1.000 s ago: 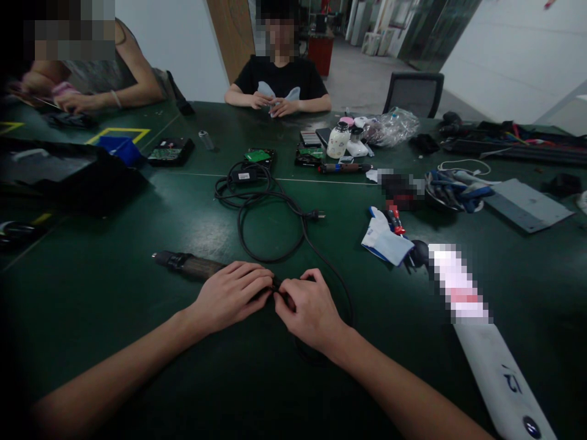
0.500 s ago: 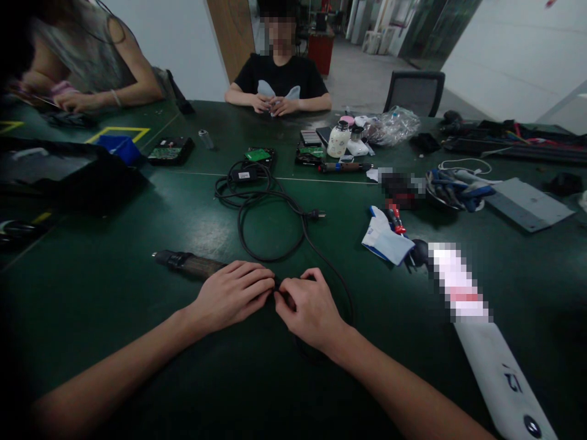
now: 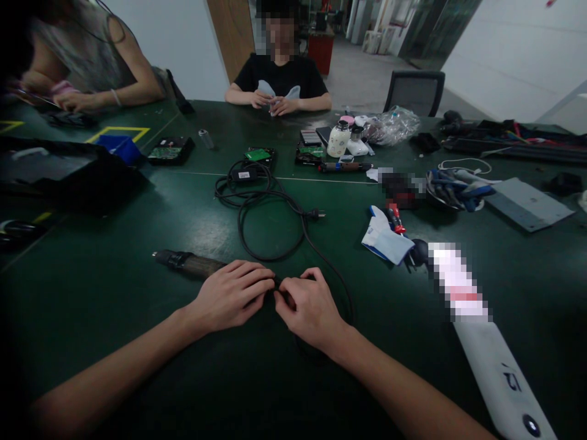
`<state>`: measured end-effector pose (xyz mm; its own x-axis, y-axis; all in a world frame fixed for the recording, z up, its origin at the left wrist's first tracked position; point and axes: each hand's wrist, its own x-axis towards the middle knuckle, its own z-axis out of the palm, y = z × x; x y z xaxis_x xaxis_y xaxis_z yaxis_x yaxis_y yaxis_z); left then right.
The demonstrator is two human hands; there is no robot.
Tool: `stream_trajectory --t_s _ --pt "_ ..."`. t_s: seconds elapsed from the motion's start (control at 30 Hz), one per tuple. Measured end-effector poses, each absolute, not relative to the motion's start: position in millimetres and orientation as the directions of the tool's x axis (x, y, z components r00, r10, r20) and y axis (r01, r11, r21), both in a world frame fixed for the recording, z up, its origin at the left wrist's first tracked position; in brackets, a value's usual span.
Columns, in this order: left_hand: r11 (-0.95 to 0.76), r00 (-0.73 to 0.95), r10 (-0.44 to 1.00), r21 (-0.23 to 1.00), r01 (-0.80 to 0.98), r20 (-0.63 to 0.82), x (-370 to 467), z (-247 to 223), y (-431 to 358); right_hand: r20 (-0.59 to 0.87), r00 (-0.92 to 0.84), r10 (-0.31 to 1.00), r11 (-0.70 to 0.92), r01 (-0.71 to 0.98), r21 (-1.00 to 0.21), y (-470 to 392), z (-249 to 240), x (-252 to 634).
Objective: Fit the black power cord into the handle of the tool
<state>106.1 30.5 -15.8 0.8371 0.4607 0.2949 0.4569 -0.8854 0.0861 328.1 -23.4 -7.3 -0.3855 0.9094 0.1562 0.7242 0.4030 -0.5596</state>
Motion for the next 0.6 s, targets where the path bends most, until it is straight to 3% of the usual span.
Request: stream_trajectory --t_s 0.6 --pt "-0.88 0.826 0.465 0.068 0.469 0.317 107.0 -16.7 31.4 0.176 -0.384 0.906 0.414 0.722 -0.555 -23.4 -9.0 327.4"
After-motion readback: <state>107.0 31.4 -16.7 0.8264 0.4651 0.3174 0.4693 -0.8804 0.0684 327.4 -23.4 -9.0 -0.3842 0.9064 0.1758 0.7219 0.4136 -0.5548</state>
